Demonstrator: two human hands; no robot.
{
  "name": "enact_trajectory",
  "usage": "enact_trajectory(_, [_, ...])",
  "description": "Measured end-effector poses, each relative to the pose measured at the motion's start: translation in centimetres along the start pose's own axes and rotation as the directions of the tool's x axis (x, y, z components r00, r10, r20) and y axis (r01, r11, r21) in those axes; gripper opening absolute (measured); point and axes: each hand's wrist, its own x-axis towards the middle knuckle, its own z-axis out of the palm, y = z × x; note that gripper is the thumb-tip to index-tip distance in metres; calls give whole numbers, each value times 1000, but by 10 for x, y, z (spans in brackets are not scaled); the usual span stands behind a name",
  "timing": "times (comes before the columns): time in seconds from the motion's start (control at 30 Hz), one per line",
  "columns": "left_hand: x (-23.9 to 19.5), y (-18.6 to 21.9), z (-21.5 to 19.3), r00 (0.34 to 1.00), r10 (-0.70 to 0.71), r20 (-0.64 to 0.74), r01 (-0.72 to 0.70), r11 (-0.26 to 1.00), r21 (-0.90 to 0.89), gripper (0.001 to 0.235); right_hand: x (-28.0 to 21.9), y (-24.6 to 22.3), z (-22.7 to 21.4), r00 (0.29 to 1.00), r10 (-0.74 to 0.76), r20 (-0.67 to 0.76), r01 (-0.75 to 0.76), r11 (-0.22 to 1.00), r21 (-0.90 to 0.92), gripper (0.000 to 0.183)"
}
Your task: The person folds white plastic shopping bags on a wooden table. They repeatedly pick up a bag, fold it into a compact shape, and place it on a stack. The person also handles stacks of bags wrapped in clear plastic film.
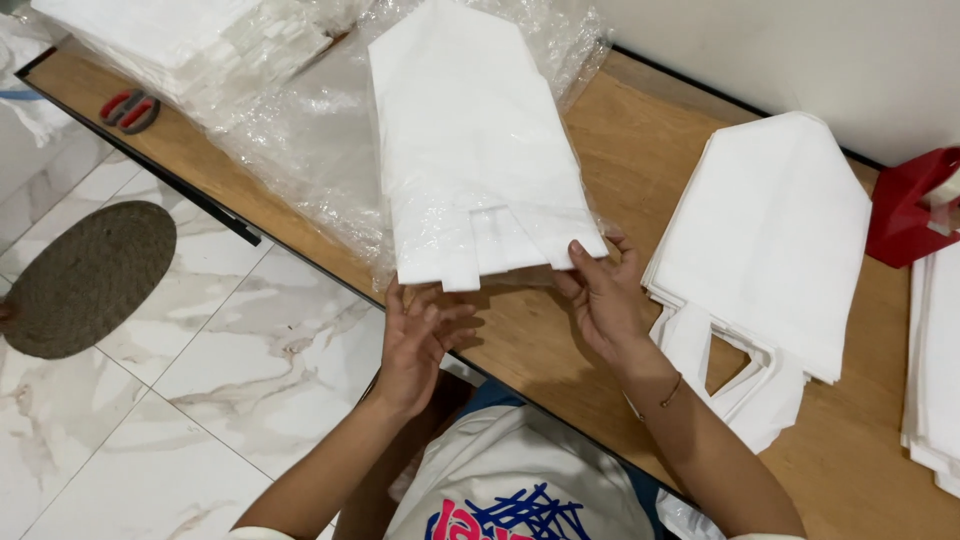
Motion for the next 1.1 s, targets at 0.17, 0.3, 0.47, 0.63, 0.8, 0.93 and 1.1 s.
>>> enact_trajectory(0.17, [16, -7, 0, 999, -42, -14, 43, 999, 19, 64, -27, 2, 9, 996, -7, 93, 8, 1000, -15, 64])
enact_trajectory(0.3, [6, 1, 15, 989, -111, -94, 112, 994, 5, 37, -34, 19, -15, 991, -14, 134, 52, 957, -285, 66])
enact_trajectory(0.47, [-9, -7, 7, 996, 23, 86, -65, 851, 522, 40, -35, 25, -31, 786, -213, 580, 618, 283, -734, 25])
enact_trajectory(0.63, [8, 10, 8, 750, 284, 597, -653, 176, 737, 33, -4, 35, -26, 462, -241, 854, 842, -183, -507, 26])
enact_trajectory(0.8, [49, 5, -1, 493, 318, 810, -627, -515, 584, 32, -4, 10, 12, 418, -244, 875, 854, -224, -471, 25])
enact_trajectory(0.93, [45, 35, 25, 729, 237, 642, -579, -287, 763, 38, 21, 21, 21, 443, -255, 859, 778, -367, -510, 24])
enact_trajectory(1.1, [54, 50, 42, 949, 90, 302, -300, -34, 953, 50, 37, 22, 41, 641, -97, 761, 702, -327, -633, 37])
